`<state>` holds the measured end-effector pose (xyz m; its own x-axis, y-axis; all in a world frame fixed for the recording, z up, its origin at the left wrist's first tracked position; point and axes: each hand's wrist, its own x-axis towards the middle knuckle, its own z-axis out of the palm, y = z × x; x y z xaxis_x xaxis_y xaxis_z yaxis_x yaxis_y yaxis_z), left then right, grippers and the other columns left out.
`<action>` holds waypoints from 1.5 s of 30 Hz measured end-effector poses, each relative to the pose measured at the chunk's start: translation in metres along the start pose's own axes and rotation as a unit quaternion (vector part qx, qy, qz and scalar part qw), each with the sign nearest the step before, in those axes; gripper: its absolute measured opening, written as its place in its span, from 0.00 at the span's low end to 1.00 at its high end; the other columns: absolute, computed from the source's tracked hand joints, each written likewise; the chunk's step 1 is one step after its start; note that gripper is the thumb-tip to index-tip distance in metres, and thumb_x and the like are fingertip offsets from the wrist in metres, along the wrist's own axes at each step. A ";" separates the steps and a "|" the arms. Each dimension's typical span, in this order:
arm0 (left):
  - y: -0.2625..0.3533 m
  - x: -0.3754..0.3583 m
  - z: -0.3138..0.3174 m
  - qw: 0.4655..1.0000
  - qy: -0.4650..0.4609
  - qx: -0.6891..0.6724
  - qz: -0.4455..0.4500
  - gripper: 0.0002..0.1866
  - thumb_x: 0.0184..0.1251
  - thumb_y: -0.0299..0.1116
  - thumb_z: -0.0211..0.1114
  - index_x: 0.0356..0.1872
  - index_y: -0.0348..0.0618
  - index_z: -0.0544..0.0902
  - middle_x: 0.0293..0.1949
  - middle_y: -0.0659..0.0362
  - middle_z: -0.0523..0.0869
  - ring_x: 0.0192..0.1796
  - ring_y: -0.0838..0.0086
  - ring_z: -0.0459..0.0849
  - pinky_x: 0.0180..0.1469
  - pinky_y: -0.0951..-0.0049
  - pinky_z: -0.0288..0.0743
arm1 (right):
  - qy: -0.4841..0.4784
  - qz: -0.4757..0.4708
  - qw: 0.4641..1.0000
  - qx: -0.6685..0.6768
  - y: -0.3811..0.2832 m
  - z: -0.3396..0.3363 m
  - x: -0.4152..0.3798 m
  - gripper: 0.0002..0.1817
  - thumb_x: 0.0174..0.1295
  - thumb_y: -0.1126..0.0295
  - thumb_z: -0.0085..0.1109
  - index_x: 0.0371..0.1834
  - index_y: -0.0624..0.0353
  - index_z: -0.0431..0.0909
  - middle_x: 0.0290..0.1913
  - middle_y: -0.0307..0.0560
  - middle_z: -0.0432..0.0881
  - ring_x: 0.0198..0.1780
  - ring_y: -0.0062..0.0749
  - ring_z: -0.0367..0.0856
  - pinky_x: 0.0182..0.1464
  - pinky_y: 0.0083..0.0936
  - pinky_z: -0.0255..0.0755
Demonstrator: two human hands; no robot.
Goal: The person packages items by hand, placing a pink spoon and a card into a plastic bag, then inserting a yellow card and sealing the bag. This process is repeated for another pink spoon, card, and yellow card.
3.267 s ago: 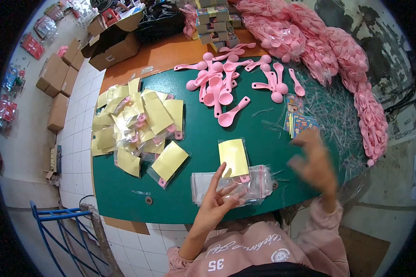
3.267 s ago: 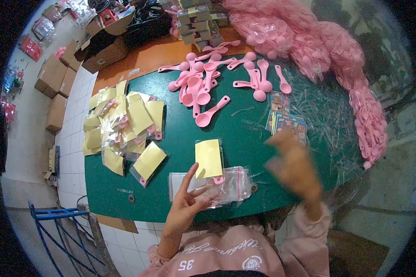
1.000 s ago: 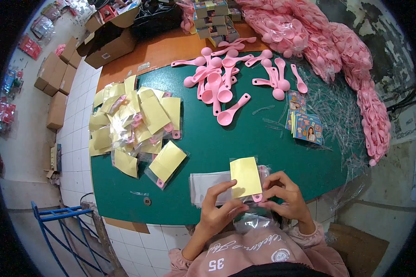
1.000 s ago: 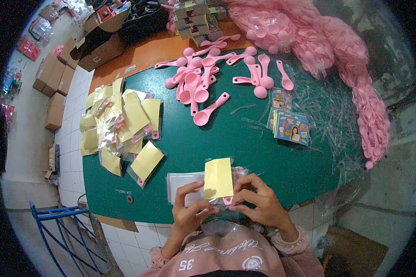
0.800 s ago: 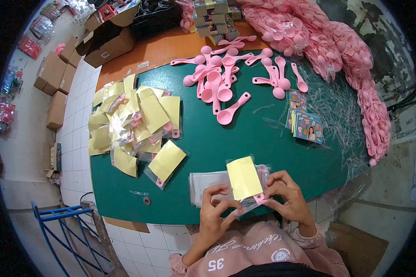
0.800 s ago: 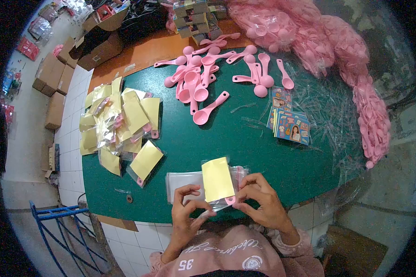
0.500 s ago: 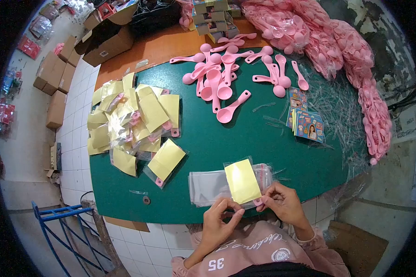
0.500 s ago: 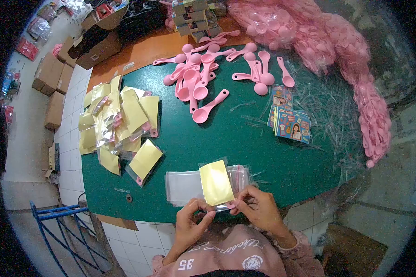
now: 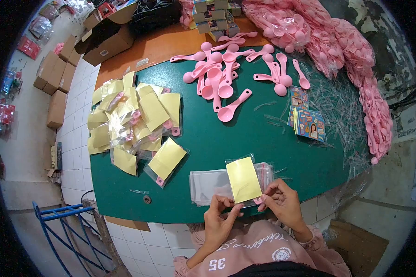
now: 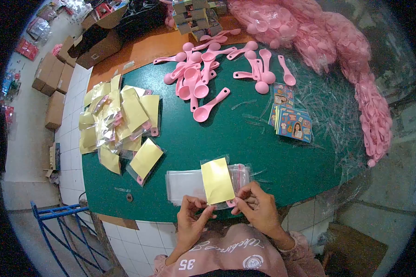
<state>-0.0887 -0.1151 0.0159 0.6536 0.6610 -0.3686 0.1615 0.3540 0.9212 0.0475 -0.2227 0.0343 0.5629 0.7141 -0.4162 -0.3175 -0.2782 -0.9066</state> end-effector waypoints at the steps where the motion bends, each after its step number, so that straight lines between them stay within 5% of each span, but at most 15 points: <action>1: 0.000 0.000 0.000 1.000 -0.005 -0.019 -0.010 0.07 0.60 0.23 0.60 0.33 0.34 0.71 0.36 0.58 0.78 0.39 0.81 0.78 0.33 0.82 0.78 | 0.000 -0.004 1.000 0.007 0.000 0.001 0.000 0.07 0.59 0.81 0.50 0.40 0.67 0.66 0.32 0.47 0.77 0.31 0.27 0.81 0.33 0.17 0.76; 5: 0.004 -0.001 -0.004 0.999 -0.041 0.001 -0.016 0.06 0.61 0.23 0.59 0.38 0.34 0.73 0.38 0.58 0.78 0.39 0.81 0.77 0.30 0.83 0.78 | -0.004 -0.015 1.000 -0.019 -0.001 0.001 -0.002 0.14 0.59 0.82 0.49 0.49 0.67 0.69 0.33 0.47 0.77 0.31 0.26 0.81 0.33 0.17 0.76; 10: 0.025 0.004 -0.006 0.988 -0.067 0.136 0.003 0.23 0.59 0.22 0.59 0.57 0.40 0.70 0.49 0.57 0.77 0.40 0.81 0.76 0.26 0.86 0.75 | -0.015 -0.002 0.999 -0.051 -0.007 0.001 -0.003 0.21 0.58 0.82 0.50 0.57 0.65 0.67 0.32 0.45 0.77 0.31 0.24 0.81 0.33 0.16 0.75; 12: 0.033 0.012 -0.024 0.987 -0.011 0.151 0.047 0.23 0.59 0.22 0.59 0.57 0.40 0.70 0.54 0.56 0.75 0.42 0.81 0.76 0.21 0.88 0.72 | -0.008 -0.032 0.996 -0.082 -0.014 -0.005 0.001 0.19 0.58 0.80 0.51 0.54 0.65 0.70 0.32 0.45 0.78 0.31 0.25 0.81 0.33 0.17 0.75; 14: 0.050 0.025 -0.057 0.967 0.094 0.208 0.115 0.22 0.59 0.23 0.59 0.57 0.39 0.71 0.56 0.54 0.73 0.45 0.77 0.77 0.30 0.81 0.76 | 0.010 -0.117 0.967 -0.225 -0.035 -0.021 0.010 0.14 0.56 0.76 0.54 0.47 0.65 0.75 0.32 0.47 0.79 0.32 0.27 0.81 0.35 0.21 0.74; 16: 0.064 0.046 -0.090 0.853 0.216 0.380 0.286 0.21 0.56 0.22 0.61 0.53 0.39 0.74 0.51 0.48 0.76 0.45 0.64 0.78 0.38 0.68 0.76 | 0.059 -0.224 0.897 -0.377 -0.063 -0.046 0.036 0.11 0.54 0.74 0.56 0.41 0.63 0.78 0.34 0.49 0.80 0.34 0.34 0.80 0.38 0.26 0.72; 17: 0.070 0.051 -0.090 0.853 0.214 0.379 0.288 0.21 0.56 0.22 0.61 0.53 0.39 0.74 0.51 0.48 0.76 0.45 0.64 0.78 0.38 0.68 0.76 | 0.098 -0.275 0.860 -0.419 -0.075 -0.056 0.054 0.11 0.53 0.73 0.57 0.39 0.63 0.78 0.35 0.50 0.80 0.35 0.37 0.80 0.39 0.28 0.71; 19: 0.080 0.057 -0.088 0.657 0.336 0.602 0.305 0.19 0.56 0.25 0.61 0.51 0.37 0.74 0.52 0.49 0.75 0.51 0.59 0.76 0.55 0.65 0.68 | 0.119 -0.319 0.837 -0.427 -0.097 -0.071 0.106 0.10 0.51 0.73 0.57 0.38 0.62 0.78 0.35 0.50 0.81 0.38 0.42 0.79 0.43 0.31 0.71; 22: 0.073 0.070 -0.044 0.836 -0.034 0.456 0.304 0.15 0.50 0.29 0.67 0.41 0.39 0.77 0.48 0.51 0.76 0.50 0.58 0.76 0.51 0.65 0.71 | 0.010 -0.397 0.761 -0.513 -0.092 -0.077 0.194 0.14 0.49 0.77 0.58 0.42 0.61 0.76 0.42 0.48 0.78 0.44 0.38 0.76 0.47 0.28 0.69; 25: 0.044 0.092 -0.008 0.766 -0.166 0.509 0.355 0.17 0.49 0.34 0.68 0.41 0.43 0.76 0.42 0.51 0.76 0.45 0.59 0.77 0.44 0.66 0.73 | -0.032 -0.428 0.722 -0.542 -0.072 -0.051 0.230 0.15 0.47 0.75 0.59 0.41 0.58 0.76 0.43 0.46 0.77 0.46 0.40 0.74 0.48 0.33 0.68; 31: 0.045 0.123 -0.007 0.805 -0.256 0.458 0.277 0.14 0.48 0.30 0.67 0.35 0.40 0.74 0.36 0.53 0.79 0.38 0.61 0.80 0.38 0.69 0.74 | -0.021 -0.375 0.691 -0.617 -0.068 -0.045 0.202 0.09 0.48 0.73 0.59 0.34 0.57 0.75 0.37 0.46 0.75 0.45 0.40 0.72 0.44 0.35 0.66; 37: 0.055 0.129 -0.014 0.847 -0.282 0.387 0.229 0.09 0.54 0.26 0.65 0.33 0.37 0.74 0.34 0.55 0.84 0.37 0.69 0.84 0.38 0.73 0.76 | -0.051 -0.340 0.830 -0.440 -0.092 -0.058 0.141 0.08 0.53 0.72 0.59 0.35 0.61 0.74 0.38 0.45 0.72 0.40 0.33 0.74 0.37 0.24 0.69; 42: 0.047 0.141 -0.019 0.944 -0.297 0.065 0.128 0.07 0.61 0.26 0.60 0.36 0.36 0.73 0.39 0.54 0.83 0.44 0.74 0.81 0.44 0.76 0.76 | 0.095 -0.291 0.920 -0.244 -0.094 -0.056 0.097 0.11 0.53 0.74 0.61 0.40 0.63 0.75 0.31 0.43 0.77 0.34 0.21 0.76 0.35 0.18 0.71; 43: 0.054 0.139 -0.019 0.956 -0.270 0.105 0.043 0.07 0.61 0.26 0.60 0.38 0.37 0.72 0.39 0.55 0.82 0.45 0.74 0.81 0.46 0.78 0.74 | 0.096 -0.290 0.920 -0.245 -0.092 -0.054 0.094 0.11 0.53 0.74 0.61 0.40 0.63 0.75 0.31 0.43 0.77 0.34 0.21 0.76 0.35 0.18 0.71; 45: 0.058 0.140 -0.019 0.953 -0.273 0.125 0.032 0.07 0.61 0.26 0.61 0.37 0.36 0.73 0.40 0.55 0.82 0.46 0.74 0.80 0.47 0.78 0.74 | 0.201 -0.315 0.893 -0.251 -0.091 -0.048 0.091 0.10 0.54 0.76 0.60 0.39 0.63 0.74 0.29 0.41 0.79 0.31 0.20 0.76 0.35 0.18 0.71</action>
<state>-0.0018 0.0105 0.0152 0.9443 0.2091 -0.2540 0.2351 0.1113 0.9656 0.1641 -0.1628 0.0750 0.7700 0.5694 0.2878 0.4839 -0.2272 -0.8451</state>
